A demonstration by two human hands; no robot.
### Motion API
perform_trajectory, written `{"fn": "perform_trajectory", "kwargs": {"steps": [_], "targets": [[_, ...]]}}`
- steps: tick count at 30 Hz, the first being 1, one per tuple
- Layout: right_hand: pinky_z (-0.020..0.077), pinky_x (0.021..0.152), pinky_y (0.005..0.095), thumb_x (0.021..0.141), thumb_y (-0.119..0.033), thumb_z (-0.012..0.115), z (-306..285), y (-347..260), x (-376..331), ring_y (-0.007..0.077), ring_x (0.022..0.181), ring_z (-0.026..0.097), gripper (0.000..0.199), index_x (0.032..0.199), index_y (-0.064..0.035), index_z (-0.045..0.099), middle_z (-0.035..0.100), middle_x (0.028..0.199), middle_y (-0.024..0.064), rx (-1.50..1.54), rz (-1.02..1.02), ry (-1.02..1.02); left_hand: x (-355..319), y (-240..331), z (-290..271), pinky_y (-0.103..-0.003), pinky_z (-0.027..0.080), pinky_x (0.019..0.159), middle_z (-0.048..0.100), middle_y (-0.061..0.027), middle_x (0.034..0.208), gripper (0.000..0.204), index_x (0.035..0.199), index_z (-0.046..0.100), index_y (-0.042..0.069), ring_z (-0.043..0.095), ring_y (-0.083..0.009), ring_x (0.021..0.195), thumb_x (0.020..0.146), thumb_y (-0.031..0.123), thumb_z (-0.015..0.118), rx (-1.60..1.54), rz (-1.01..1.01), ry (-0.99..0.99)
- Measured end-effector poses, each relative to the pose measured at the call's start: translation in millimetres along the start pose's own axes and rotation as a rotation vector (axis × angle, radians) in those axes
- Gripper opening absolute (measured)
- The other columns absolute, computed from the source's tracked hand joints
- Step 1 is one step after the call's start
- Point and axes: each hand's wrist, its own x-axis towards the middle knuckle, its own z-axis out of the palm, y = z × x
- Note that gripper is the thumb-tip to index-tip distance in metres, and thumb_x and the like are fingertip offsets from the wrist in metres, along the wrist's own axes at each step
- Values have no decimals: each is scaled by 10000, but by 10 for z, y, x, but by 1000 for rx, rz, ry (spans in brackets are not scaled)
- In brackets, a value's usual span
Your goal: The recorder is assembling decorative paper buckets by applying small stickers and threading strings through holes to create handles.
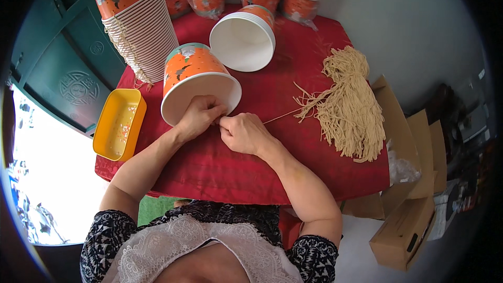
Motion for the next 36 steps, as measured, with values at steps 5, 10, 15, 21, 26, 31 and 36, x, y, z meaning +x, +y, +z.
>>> {"fn": "perform_trajectory", "kwargs": {"steps": [5,10,15,21,26,31,36], "targets": [[486,532,400,849,-49,582,-57,87,29,343,598,646,98,783,20,602,627,678,196,112,56,146,5,-45,-34,-280,480,613,630,-63,737,178,860,646,-46,578,-126,667,915,110,582,-30,-2,-40],[493,569,339,883,-51,580,-52,167,54,207,636,667,125,826,51,622,659,715,181,208,208,188,7,-15,-48,-258,485,642,622,-27,803,127,912,654,-20,566,-99,718,909,101,612,24,-25,-88],[483,572,323,890,-54,582,-44,56,60,159,629,625,126,843,53,629,650,698,161,272,235,170,-18,-43,-40,-273,495,671,647,-47,823,103,911,655,-28,587,-116,747,832,34,629,146,116,-66],[463,550,323,896,-56,587,-54,49,59,145,586,577,128,836,54,611,617,662,162,287,186,208,0,-82,-1,-298,509,696,679,-74,848,118,919,654,-35,615,-142,781,817,23,645,247,175,-42],[454,536,326,893,-46,588,-76,37,64,155,559,561,126,808,46,597,581,620,160,240,169,222,5,-77,25,-307,514,698,686,-77,849,122,924,657,-27,627,-155,778,822,39,666,337,175,0],[455,503,356,805,20,600,-104,75,56,235,533,573,39,817,-7,626,581,683,132,147,-110,273,35,-73,-21,-276,492,612,647,-58,790,107,900,640,-26,603,-129,697,860,72,652,221,144,-14],[486,495,389,758,38,607,-173,88,25,303,580,602,100,838,-15,637,577,737,125,-168,-154,238,38,-26,-35,-248,461,566,605,-31,759,127,882,622,-11,565,-93,659,902,113,646,119,68,-55]]}}
